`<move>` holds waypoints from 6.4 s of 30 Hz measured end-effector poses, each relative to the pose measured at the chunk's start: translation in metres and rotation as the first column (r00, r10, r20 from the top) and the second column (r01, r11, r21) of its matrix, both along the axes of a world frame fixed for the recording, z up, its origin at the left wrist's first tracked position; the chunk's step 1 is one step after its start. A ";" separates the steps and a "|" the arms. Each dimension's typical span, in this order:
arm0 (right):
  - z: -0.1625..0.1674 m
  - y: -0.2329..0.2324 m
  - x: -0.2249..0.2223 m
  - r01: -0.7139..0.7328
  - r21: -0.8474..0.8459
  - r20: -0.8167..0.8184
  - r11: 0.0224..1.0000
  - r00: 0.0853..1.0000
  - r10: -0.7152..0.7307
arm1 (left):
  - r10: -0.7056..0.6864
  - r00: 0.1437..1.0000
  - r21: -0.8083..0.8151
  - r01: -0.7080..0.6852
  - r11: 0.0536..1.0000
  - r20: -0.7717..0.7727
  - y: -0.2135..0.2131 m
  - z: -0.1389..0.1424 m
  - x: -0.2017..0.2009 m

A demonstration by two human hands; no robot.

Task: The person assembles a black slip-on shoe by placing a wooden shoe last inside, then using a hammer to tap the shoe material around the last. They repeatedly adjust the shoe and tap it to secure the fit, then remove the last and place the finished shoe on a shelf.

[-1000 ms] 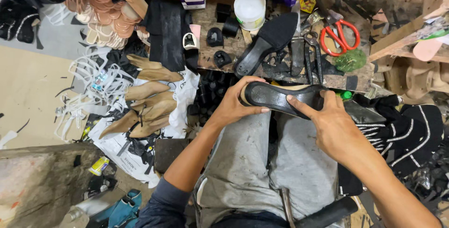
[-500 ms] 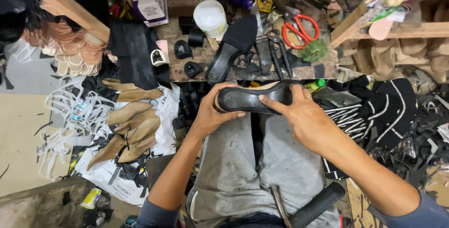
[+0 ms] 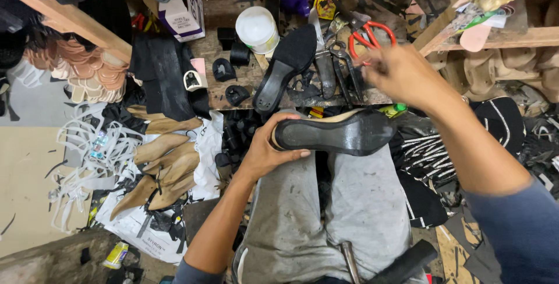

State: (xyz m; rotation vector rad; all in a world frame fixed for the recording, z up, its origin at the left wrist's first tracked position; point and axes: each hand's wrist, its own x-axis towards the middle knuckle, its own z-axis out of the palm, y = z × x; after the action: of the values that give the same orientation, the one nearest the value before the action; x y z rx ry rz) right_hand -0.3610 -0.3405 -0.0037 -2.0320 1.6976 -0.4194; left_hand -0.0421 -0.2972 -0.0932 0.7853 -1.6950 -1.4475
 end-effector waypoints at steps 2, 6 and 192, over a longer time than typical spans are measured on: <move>-0.036 -0.044 -0.004 0.070 -0.111 -0.020 0.991 0.997 -0.073 | 0.009 1.000 0.014 -0.009 1.000 0.006 0.000 -0.001 -0.002; -0.101 -0.105 -0.002 -0.064 -0.358 -0.067 0.932 0.997 0.043 | 0.005 1.000 0.067 -0.007 0.998 0.025 0.000 -0.003 -0.004; -0.114 0.297 0.127 0.099 -0.392 0.716 0.914 0.658 0.235 | -0.030 0.622 0.328 0.453 0.829 -0.783 0.110 0.113 -0.036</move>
State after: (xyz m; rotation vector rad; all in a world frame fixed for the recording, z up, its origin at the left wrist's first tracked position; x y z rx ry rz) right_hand -0.2344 -0.0439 -0.1181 -1.7469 1.0389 -1.4659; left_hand -0.0781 -0.1869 0.0200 0.0906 -0.7791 -2.0818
